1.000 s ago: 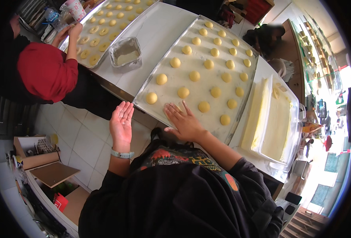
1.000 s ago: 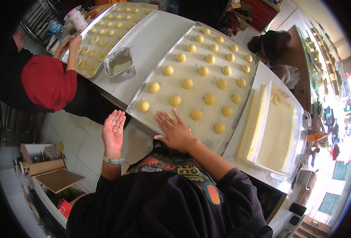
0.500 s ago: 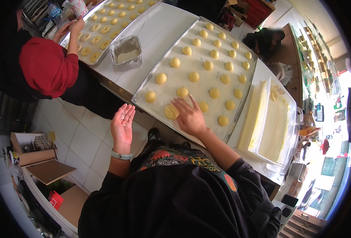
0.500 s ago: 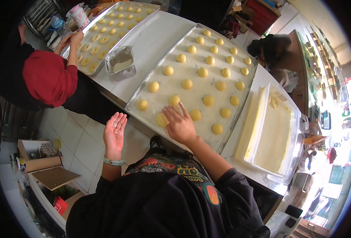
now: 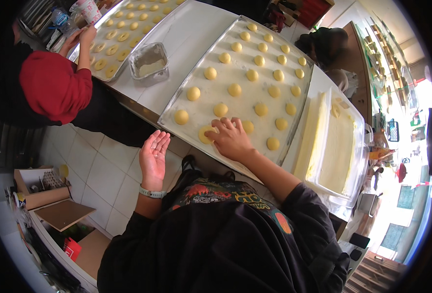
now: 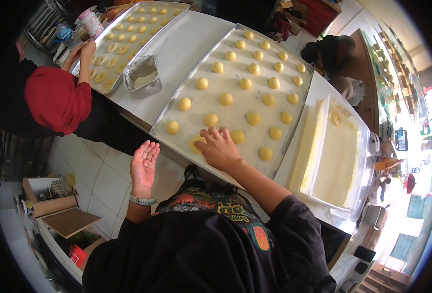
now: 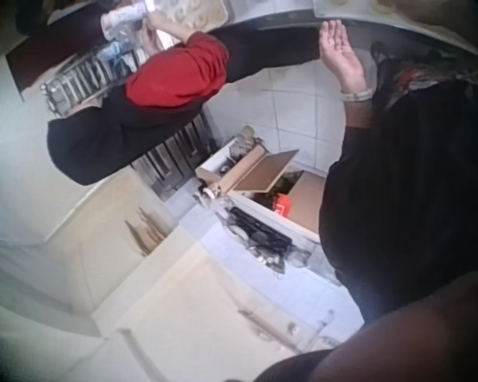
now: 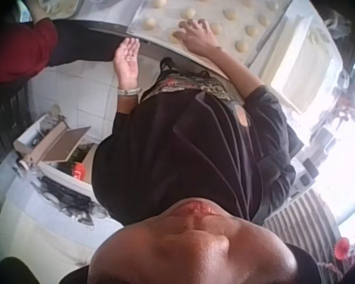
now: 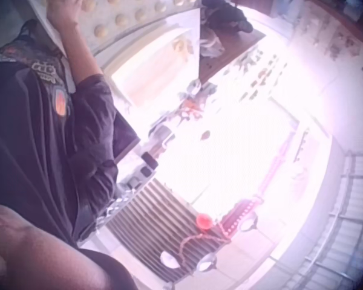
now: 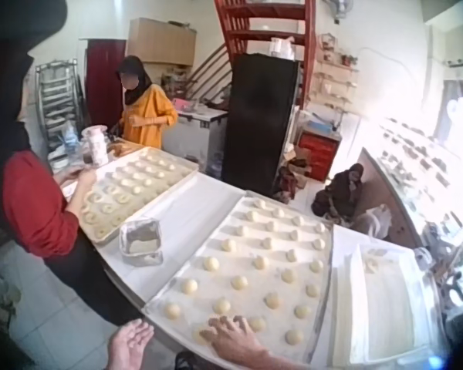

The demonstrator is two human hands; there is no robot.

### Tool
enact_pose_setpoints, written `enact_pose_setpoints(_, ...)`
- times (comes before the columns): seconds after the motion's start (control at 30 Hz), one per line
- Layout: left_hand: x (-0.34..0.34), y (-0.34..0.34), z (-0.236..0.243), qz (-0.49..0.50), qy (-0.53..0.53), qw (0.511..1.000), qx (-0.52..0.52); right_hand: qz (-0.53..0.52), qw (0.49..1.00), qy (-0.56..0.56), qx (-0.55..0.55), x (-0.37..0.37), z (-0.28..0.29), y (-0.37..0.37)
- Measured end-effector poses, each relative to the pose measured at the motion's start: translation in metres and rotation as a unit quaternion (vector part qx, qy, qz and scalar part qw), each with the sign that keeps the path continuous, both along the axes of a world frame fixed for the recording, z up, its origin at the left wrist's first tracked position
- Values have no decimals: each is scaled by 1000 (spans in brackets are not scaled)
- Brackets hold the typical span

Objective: The person shapes dough balls by hand, flattens them, and places them into a container of white powder.

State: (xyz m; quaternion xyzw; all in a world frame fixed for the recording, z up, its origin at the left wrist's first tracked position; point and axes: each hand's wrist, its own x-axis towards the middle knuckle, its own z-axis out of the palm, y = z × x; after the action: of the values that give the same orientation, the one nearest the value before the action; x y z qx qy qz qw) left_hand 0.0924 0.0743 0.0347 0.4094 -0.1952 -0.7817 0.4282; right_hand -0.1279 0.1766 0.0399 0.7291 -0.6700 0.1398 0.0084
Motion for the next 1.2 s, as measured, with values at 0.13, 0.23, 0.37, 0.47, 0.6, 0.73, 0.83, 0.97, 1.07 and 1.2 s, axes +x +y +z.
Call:
enact_pose_setpoints(0.13,-3,6,-7,-50,-2,999,-8,12,999,29,28,3,9,-3)
enact_pose_setpoints(0.23,-12,27,-3,-108,3,994,-3,4,1000,27,1,11,8,3)
enact_pose_setpoints(0.37,-27,46,-1,-223,-19,975,-10,2,997,69,25,12,-4,4)
enact_pose_setpoints(0.47,-44,49,3,-231,-25,972,-19,-70,981,-169,60,12,8,7)
enact_pose_setpoints(0.6,-70,54,21,-234,11,972,-37,-86,981,-176,-17,19,34,20)
enact_pose_setpoints(0.73,-89,57,27,-216,19,975,-57,-114,982,-141,-50,20,48,28)
enact_pose_setpoints(0.83,-103,57,28,-218,53,971,-81,-159,980,-90,-76,22,57,34)
enact_pose_setpoints(0.97,-115,49,29,-260,38,957,-120,-177,964,-158,-117,19,66,43)
enact_pose_setpoints(1.07,-121,48,33,-319,17,931,-177,-160,929,-306,-131,0,56,49)
enact_pose_setpoints(1.2,-124,48,40,-395,-40,884,-245,-210,798,-547,-138,-12,63,54)
